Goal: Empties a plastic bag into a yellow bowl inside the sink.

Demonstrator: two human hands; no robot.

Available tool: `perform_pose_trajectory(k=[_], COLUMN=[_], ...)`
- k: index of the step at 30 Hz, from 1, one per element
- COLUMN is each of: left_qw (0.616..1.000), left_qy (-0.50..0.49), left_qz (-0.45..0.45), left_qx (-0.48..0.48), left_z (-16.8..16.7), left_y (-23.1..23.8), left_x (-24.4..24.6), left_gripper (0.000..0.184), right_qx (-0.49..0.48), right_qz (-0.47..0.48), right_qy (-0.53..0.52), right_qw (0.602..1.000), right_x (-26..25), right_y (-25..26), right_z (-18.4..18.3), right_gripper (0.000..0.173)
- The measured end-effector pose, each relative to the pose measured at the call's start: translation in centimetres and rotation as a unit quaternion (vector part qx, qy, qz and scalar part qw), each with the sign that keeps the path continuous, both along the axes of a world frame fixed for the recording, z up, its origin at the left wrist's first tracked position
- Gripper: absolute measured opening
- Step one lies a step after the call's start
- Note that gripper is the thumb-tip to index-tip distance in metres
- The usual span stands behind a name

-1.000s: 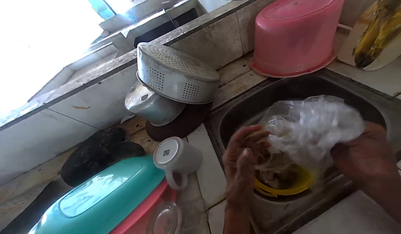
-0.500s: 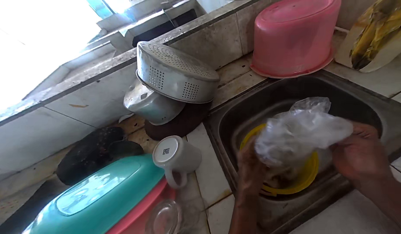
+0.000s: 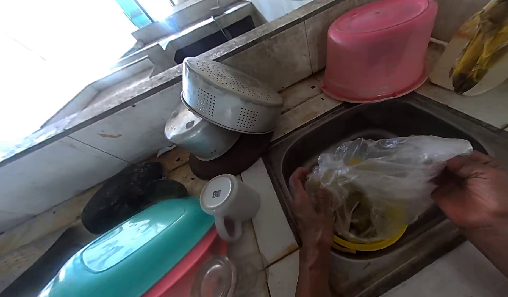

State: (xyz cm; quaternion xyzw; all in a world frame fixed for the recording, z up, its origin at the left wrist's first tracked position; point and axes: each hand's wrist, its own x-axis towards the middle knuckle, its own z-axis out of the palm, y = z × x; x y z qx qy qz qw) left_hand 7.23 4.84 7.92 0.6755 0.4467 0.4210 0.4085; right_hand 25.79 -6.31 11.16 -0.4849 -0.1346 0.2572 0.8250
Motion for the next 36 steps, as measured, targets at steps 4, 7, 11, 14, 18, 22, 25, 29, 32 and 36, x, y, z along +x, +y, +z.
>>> perform_pose_trajectory(k=[4, 7, 11, 14, 18, 22, 25, 29, 32, 36], left_qw=[0.991, 0.987, 0.995, 0.974, 0.877, 0.762, 0.717, 0.81, 0.749, 0.762], left_qy=[0.075, 0.092, 0.031, -0.087, -0.366, -0.532, -0.536, -0.489, -0.538, -0.544], left_qz=[0.066, 0.061, -0.057, -0.091, -0.173, -0.246, -0.368, -0.229, -0.307, -0.275], left_qx=[0.094, 0.118, -0.079, -0.187, -0.258, -0.276, -0.252, -0.227, -0.235, -0.216], left_z=[0.2, 0.5, 1.5, 0.5, 1.0, 1.5, -5.0, -2.0, -2.9, -3.7], left_y=[-0.6, -1.3, -1.8, -1.5, -3.6, -3.2, 0.1, -1.6, -1.3, -2.0], left_x=[0.5, 0.9, 0.5, -1.3, -3.9, -2.9, -3.0, -4.5, -3.8, -3.6], left_gripper=[0.058, 0.062, 0.037, 0.032, 0.021, 0.02, 0.036, 0.019, 0.021, 0.021], right_qx=[0.062, 0.105, 0.101, 0.106, 0.153, 0.151, 0.097, 0.05, 0.037, -0.059], right_qz=[0.013, 0.02, 0.074, 0.152, 0.209, 0.168, 0.1, 0.071, 0.051, 0.095], right_qy=[-0.095, -0.201, -0.342, -0.488, -0.605, -0.617, -0.627, -0.589, -0.559, -0.532], right_qw=[0.993, 0.974, 0.931, 0.853, 0.753, 0.754, 0.767, 0.803, 0.827, 0.839], right_x=[0.0, -0.1, -1.8, -4.0, -6.1, -6.2, -5.4, -4.3, -3.8, -3.8], right_y=[-0.3, -0.6, -1.3, -1.8, -1.8, -2.4, -2.4, -2.3, -2.1, -1.7], right_z=[-0.3, -0.3, -0.4, -0.8, -0.2, 0.5, 0.3, -0.1, 0.0, 0.0], right_gripper=[0.042, 0.035, 0.026, 0.02, 0.021, 0.02, 0.024, 0.028, 0.027, 0.045])
